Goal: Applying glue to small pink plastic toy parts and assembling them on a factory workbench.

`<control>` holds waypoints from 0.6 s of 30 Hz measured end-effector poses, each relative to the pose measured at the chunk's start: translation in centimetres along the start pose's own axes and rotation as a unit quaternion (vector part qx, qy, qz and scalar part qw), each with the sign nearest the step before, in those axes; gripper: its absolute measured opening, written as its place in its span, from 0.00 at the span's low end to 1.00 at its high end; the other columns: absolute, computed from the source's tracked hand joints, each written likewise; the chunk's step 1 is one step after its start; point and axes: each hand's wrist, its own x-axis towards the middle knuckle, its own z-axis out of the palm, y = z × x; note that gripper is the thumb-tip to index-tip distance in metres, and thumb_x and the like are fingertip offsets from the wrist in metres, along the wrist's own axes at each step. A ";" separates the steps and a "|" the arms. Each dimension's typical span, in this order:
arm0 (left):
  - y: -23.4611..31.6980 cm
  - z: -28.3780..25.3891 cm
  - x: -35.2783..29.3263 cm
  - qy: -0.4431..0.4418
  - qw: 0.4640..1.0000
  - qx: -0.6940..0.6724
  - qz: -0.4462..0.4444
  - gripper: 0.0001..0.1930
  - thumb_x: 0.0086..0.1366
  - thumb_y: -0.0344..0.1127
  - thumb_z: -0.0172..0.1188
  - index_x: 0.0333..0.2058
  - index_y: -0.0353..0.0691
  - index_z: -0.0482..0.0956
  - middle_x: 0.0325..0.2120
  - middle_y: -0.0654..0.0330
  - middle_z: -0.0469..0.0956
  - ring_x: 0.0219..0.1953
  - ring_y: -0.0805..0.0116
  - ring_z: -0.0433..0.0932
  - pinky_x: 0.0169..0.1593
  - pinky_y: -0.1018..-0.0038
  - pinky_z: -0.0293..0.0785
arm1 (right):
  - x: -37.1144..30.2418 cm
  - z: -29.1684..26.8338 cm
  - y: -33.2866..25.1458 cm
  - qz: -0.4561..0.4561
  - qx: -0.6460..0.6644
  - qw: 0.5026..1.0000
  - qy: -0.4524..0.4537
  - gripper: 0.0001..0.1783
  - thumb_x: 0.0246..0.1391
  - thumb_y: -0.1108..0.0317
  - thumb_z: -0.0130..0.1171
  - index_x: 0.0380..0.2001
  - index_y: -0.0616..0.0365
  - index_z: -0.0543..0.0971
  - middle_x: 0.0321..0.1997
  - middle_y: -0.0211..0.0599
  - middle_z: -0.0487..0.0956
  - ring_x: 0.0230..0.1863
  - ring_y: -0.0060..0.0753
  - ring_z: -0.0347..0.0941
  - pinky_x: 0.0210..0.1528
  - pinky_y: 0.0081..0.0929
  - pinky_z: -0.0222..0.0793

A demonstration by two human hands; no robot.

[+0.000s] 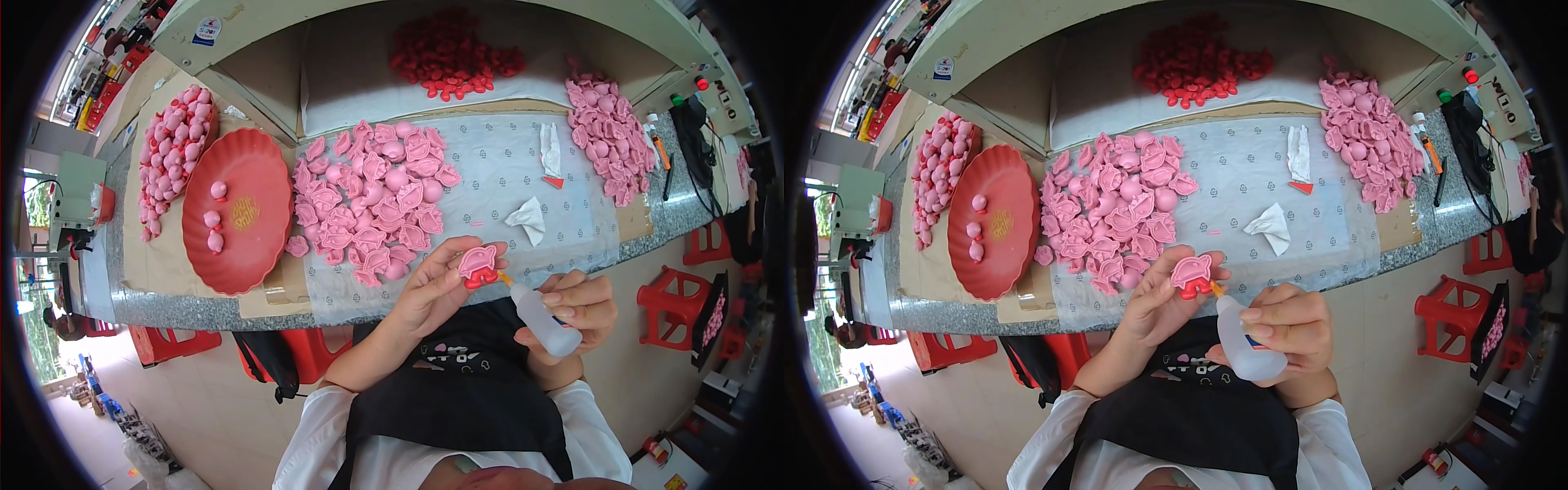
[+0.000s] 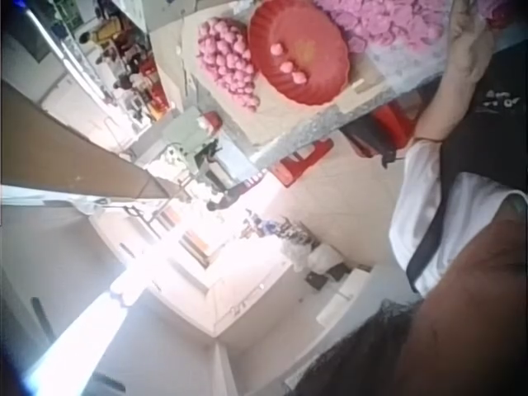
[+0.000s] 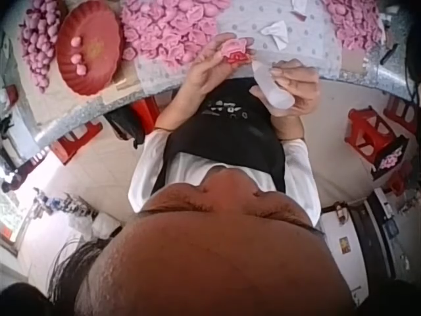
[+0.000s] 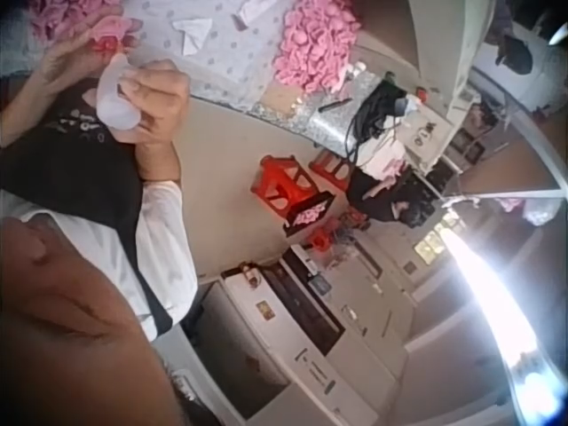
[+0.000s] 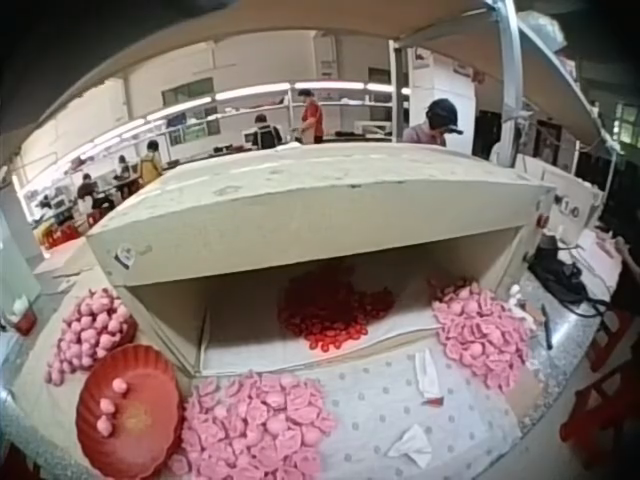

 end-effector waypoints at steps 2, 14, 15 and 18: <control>0.0 0.0 0.0 -0.001 1.000 -0.003 0.000 0.20 0.55 0.37 0.50 0.47 0.43 0.61 0.49 0.49 0.59 0.50 0.58 0.60 0.54 0.65 0.50 | -0.1 0.1 0.0 0.003 0.026 1.000 0.008 0.25 0.25 0.70 0.69 0.26 0.55 0.63 0.26 0.33 0.65 0.17 0.19 0.57 0.19 0.15 0.57; 0.0 -0.2 -0.1 -0.008 0.999 -0.040 -0.007 0.21 0.56 0.37 0.49 0.48 0.43 0.59 0.50 0.47 0.57 0.51 0.57 0.59 0.54 0.65 0.50 | -0.4 -0.2 0.1 0.040 0.045 0.997 0.048 0.29 0.22 0.71 0.70 0.29 0.53 0.63 0.30 0.33 0.66 0.23 0.22 0.64 0.26 0.17 0.63; 0.0 -0.3 -0.2 0.001 0.999 -0.032 -0.010 0.21 0.55 0.37 0.50 0.48 0.45 0.60 0.49 0.48 0.58 0.51 0.55 0.59 0.53 0.64 0.52 | -0.3 -0.1 0.1 0.040 0.046 0.997 0.047 0.29 0.22 0.71 0.70 0.29 0.53 0.63 0.30 0.33 0.66 0.23 0.22 0.64 0.26 0.17 0.63; 0.1 -0.2 -0.1 0.008 1.000 -0.025 -0.014 0.21 0.54 0.37 0.50 0.48 0.46 0.60 0.49 0.49 0.59 0.51 0.53 0.58 0.52 0.63 0.54 | -0.2 -0.1 0.1 0.034 0.032 0.998 0.045 0.28 0.23 0.71 0.70 0.29 0.53 0.63 0.30 0.33 0.66 0.23 0.21 0.64 0.26 0.17 0.63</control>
